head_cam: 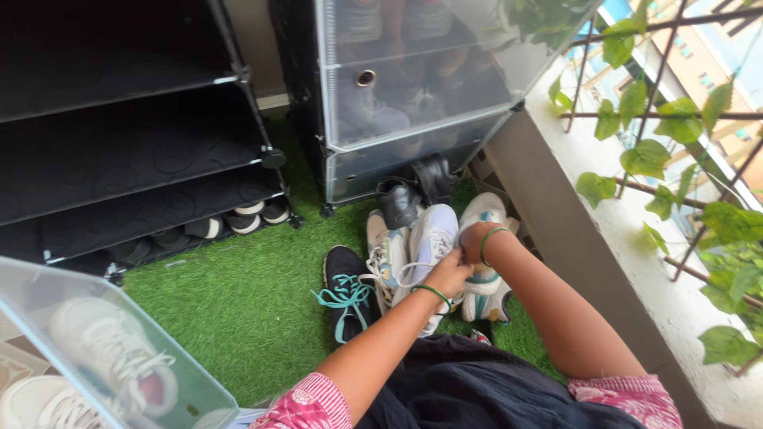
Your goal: The person removes multiple pairs of shoes from a multi-tiered shoe rack and places them on the floor. They handle sneakers and boots one at a time, stacking them in front of the rack.
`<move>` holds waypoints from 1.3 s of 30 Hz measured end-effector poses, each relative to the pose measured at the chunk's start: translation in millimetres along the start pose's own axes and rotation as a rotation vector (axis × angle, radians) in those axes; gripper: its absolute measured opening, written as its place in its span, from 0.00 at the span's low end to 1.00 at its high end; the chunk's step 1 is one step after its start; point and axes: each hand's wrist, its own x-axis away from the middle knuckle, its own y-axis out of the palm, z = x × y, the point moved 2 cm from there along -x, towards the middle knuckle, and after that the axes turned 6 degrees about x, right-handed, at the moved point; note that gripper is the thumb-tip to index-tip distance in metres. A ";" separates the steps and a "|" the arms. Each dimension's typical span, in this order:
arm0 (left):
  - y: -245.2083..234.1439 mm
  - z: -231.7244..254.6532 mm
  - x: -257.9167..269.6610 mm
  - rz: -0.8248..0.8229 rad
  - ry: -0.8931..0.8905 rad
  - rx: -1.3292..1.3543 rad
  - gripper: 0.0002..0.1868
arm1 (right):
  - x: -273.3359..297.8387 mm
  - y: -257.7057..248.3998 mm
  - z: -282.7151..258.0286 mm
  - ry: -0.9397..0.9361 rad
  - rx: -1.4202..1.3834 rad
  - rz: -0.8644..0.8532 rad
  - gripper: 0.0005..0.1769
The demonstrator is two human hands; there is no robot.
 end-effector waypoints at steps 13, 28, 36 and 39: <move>-93.8 93.9 61.6 0.419 0.105 0.299 0.17 | 80.9 -124.0 -77.9 -0.074 0.016 0.360 0.31; -382.6 111.0 167.1 1.005 0.053 0.223 0.15 | 52.1 -213.4 -280.2 -0.554 0.039 0.500 0.43; -455.5 106.1 161.2 1.116 -0.062 -0.026 0.16 | -7.1 -205.4 -337.8 -0.603 0.130 0.323 0.50; -464.0 122.7 145.6 1.045 0.039 -0.581 0.16 | -22.3 -206.3 -347.1 -0.591 0.128 0.284 0.53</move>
